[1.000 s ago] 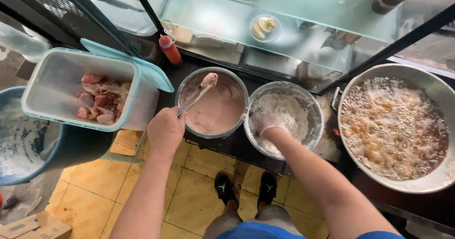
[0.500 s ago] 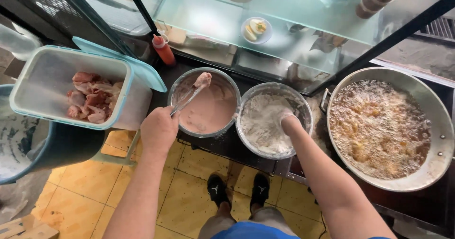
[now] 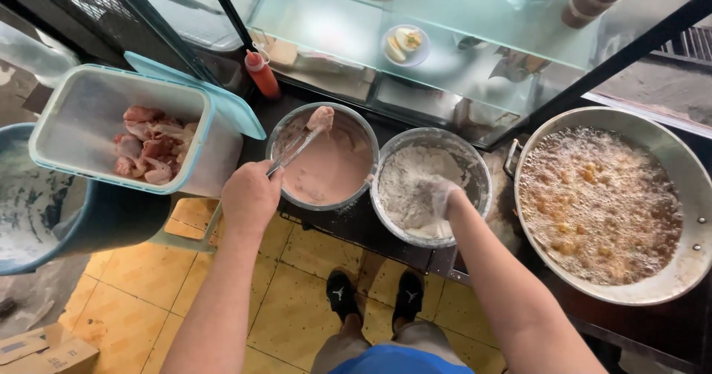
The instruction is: Breading raw chicken in batter and flour then deep-frying in a large pan.
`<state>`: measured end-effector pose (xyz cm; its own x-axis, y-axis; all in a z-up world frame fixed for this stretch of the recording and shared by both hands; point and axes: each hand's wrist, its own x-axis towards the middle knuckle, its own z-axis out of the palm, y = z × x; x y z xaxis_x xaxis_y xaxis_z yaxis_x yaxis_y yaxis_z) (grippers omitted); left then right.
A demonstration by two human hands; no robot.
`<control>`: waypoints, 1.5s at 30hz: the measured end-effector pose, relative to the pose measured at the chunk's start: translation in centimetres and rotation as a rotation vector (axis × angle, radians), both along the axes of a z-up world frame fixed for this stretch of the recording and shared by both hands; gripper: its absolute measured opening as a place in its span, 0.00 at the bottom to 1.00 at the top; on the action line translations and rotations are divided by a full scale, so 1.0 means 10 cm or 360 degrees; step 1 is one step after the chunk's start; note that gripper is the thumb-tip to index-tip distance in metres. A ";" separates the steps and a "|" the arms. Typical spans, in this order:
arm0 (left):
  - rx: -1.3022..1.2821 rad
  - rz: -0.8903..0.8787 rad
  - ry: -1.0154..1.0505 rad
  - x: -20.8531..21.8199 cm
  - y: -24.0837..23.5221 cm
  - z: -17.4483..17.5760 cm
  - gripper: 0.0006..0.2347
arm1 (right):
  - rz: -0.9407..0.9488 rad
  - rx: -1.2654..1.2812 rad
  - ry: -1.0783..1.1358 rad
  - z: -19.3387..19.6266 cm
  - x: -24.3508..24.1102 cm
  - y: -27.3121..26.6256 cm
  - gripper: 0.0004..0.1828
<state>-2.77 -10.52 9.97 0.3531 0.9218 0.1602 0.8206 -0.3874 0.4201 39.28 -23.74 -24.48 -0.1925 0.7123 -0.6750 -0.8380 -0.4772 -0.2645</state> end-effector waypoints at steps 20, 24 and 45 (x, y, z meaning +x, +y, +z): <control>0.0019 -0.0047 -0.0046 -0.26 0.19 -0.18 0.10 | 0.2330 0.0164 -0.3064 3.18 -1.59 0.25 0.29; -0.0019 -0.0066 0.0020 -0.25 0.22 -0.19 0.10 | 0.1509 0.0918 -0.3584 1.25 -1.27 0.29 0.29; -0.0032 0.0017 0.0052 -0.15 0.08 -0.06 0.10 | 0.1940 0.0764 -0.3718 0.29 0.53 0.09 0.23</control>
<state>-4.22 -9.73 9.32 0.3481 0.9284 0.1304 0.8379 -0.3705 0.4008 44.55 -22.85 -21.55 -0.0367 0.9689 -0.2446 0.9993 0.0372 -0.0024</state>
